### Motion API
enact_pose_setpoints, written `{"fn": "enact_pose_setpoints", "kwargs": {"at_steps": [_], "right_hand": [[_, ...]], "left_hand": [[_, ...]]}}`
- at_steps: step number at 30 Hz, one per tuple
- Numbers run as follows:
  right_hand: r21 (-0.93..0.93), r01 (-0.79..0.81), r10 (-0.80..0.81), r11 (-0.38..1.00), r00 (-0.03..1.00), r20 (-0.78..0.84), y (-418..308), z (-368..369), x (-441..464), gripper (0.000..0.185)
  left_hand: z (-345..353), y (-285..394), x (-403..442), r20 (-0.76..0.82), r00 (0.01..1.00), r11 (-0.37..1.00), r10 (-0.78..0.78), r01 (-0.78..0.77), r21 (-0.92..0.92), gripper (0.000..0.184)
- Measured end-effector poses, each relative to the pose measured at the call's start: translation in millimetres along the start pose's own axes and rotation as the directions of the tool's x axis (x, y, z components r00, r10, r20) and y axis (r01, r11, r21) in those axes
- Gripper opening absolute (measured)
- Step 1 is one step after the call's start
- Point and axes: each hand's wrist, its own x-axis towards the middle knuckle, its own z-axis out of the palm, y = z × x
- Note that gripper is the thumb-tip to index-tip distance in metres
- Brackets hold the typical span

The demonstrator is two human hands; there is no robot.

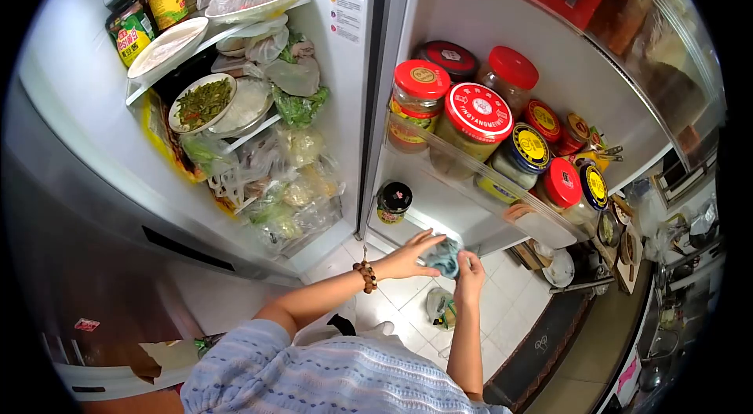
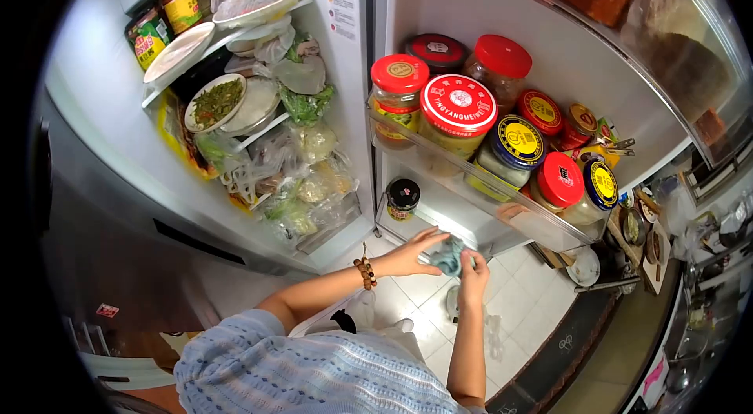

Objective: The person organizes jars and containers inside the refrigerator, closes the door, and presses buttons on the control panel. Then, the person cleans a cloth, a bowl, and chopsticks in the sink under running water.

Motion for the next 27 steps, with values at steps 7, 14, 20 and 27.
{"fn": "enact_pose_setpoints", "kwargs": {"at_steps": [7,14,20,27], "right_hand": [[0.096,0.207,-0.225,0.974,0.938,0.265,-66.1,-6.6,-13.1,0.022],[0.027,0.514,-0.454,0.857,0.78,-0.431,-120.4,-102.0,72.3,0.032],[0.219,0.456,-0.42,0.862,0.887,-0.193,-122.4,-107.1,135.6,0.053],[0.085,0.529,-0.523,0.844,0.848,-0.09,-145.5,-79.6,96.2,0.066]], "left_hand": [[5.6,-2.1,-12.0,-0.131,0.964,0.608,-0.229,0.036,-0.793,0.03],[-2.1,0.3,-37.4,-0.167,0.905,0.566,-0.392,0.094,-0.819,0.019],[12.4,38.9,-60.7,-0.05,0.869,0.41,-0.491,0.181,-0.894,0.018],[45.9,62.7,-72.0,0.042,0.868,0.392,-0.494,0.266,-0.88,0.017]]}}
